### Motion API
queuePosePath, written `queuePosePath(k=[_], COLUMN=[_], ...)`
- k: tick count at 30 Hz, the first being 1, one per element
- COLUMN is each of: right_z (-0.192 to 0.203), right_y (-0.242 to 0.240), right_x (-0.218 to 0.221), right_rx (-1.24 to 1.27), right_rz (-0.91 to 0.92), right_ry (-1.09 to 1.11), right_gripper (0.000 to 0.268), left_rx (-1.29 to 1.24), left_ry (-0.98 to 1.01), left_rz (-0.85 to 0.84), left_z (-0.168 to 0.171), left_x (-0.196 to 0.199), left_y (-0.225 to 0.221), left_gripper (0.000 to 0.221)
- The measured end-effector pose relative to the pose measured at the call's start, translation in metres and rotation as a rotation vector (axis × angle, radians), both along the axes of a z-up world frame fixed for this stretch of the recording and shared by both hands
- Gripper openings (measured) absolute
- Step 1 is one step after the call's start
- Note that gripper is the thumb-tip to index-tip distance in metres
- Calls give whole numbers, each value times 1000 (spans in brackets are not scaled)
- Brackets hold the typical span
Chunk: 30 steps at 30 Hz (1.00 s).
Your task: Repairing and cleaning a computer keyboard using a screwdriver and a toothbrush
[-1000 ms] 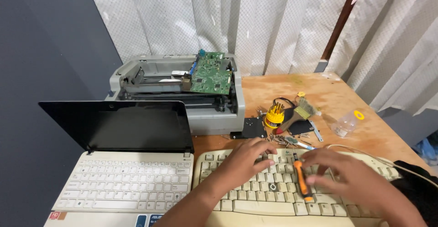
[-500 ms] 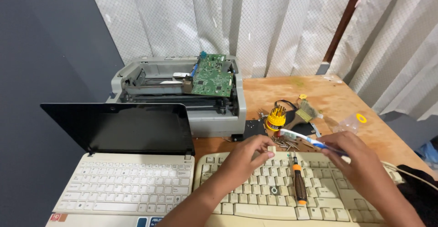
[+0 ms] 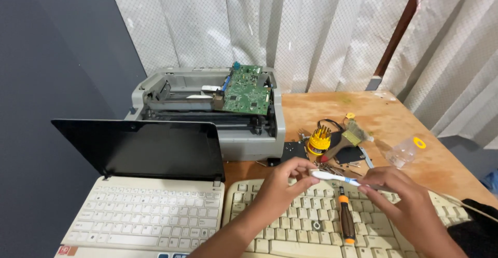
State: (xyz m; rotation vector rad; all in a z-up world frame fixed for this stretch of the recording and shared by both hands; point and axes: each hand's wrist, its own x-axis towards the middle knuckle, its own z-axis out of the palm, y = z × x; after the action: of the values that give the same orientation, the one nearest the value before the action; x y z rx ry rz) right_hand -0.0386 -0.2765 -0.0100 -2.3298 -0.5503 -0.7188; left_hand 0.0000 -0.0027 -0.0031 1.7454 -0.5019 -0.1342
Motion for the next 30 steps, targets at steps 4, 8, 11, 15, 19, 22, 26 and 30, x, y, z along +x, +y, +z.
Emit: queuePosePath(k=[4, 8, 11, 15, 19, 22, 26, 30], right_z=[-5, -18, -27, -35, -29, -24, -25, -24], right_y=[0, 0, 0, 1, 4, 19, 24, 30], right_x=[4, 6, 11, 6, 6, -3, -6, -11], right_rx=[30, 106, 148, 214, 136, 232, 335, 325], right_rz=[-83, -53, -37, -82, -82, -159, -40, -50], right_ry=[3, 4, -19, 120, 59, 181, 214, 214], right_gripper=[14, 12, 11, 20, 17, 14, 14, 13], left_rx=[17, -90, -159, -248, -260, -260, -551, -589], left_ry=[17, 87, 124, 165, 296, 320, 313, 263], left_rz=[23, 70, 81, 73, 62, 70, 30, 44], left_z=[5, 3, -1, 7, 13, 3, -6, -6], left_x=[-2, -3, -2, -8, -13, -7, -3, -1], left_y=[-1, -3, -5, -5, -5, -9, -11, -13], left_gripper=[28, 30, 30, 29, 26, 29, 28, 34])
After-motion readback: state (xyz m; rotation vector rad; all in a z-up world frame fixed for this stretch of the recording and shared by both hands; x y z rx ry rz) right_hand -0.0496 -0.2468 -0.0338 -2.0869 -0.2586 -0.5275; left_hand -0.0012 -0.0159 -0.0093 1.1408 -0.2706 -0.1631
